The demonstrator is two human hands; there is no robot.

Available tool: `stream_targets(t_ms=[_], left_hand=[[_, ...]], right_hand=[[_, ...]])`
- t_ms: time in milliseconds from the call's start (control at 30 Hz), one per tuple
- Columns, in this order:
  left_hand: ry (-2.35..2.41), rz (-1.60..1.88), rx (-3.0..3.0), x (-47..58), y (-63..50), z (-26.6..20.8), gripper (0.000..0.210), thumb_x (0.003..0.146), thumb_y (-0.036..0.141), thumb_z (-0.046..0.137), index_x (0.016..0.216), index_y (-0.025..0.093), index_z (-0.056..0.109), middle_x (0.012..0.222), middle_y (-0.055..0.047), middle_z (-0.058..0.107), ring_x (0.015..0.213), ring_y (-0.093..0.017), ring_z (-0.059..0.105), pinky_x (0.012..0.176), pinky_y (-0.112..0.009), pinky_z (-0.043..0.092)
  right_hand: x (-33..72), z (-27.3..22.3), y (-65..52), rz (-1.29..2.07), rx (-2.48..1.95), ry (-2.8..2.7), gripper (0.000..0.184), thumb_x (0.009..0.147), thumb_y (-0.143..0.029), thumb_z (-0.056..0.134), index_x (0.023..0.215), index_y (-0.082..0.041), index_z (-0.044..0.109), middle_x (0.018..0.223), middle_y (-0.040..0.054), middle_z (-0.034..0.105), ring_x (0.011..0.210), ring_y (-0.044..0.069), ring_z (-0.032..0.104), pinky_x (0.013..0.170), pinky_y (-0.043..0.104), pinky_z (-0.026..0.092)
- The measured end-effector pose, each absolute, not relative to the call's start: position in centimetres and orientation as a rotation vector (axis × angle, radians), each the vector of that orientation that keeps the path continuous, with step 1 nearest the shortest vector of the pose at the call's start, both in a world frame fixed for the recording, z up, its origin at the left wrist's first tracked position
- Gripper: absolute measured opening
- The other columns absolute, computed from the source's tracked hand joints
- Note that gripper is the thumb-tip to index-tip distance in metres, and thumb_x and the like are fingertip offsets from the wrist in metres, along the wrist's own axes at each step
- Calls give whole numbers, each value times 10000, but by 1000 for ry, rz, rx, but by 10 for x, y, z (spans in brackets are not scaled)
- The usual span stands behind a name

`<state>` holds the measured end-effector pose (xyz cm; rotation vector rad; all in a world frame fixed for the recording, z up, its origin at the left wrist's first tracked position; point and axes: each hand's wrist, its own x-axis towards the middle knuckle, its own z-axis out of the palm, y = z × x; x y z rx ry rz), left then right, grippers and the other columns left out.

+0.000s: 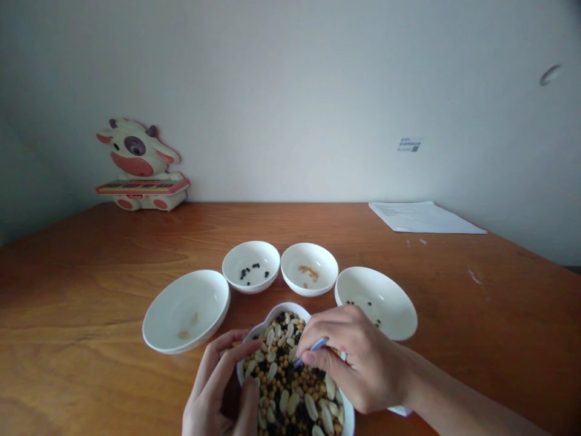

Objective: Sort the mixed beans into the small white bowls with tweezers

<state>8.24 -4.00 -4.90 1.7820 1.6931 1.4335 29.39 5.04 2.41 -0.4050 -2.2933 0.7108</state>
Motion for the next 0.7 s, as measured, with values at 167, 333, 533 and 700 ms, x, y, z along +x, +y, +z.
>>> stream_targets(t_ms=[167, 333, 533, 700], left_hand=[[1676, 1448, 1728, 84, -39, -51, 269, 844, 226, 565, 1078, 276, 690, 1217, -62, 587, 1093, -194, 651, 883, -242, 554], [1672, 1462, 1771, 84, -38, -47, 273, 843, 210, 562, 1074, 284, 689, 1189, -54, 603, 1070, -174, 660, 872, -214, 548], [1677, 1437, 1772, 83, -38, -49, 270, 859, 214, 550, 1086, 287, 675, 1210, -51, 589, 1101, -167, 645, 884, -208, 542], [1700, 1411, 1787, 82, -40, -51, 272, 861, 226, 554, 1098, 296, 668, 1220, -46, 583, 1110, -164, 639, 900, -212, 535]], right_hand=[[294, 23, 51, 713, -396, -2299, 152, 897, -112, 537, 854, -113, 683, 723, 68, 716, 612, 149, 637, 576, 253, 509], [293, 24, 50, 717, -397, -2294, 156, 898, -110, 534, 851, -102, 683, 728, 78, 718, 624, 154, 648, 590, 257, 513], [294, 24, 50, 722, -367, -2287, 151, 892, -106, 535, 855, -98, 682, 744, 85, 720, 632, 153, 643, 598, 254, 516], [294, 24, 51, 739, -378, -2300, 151, 899, -114, 533, 866, -118, 680, 748, 76, 724, 639, 154, 645, 605, 259, 526]])
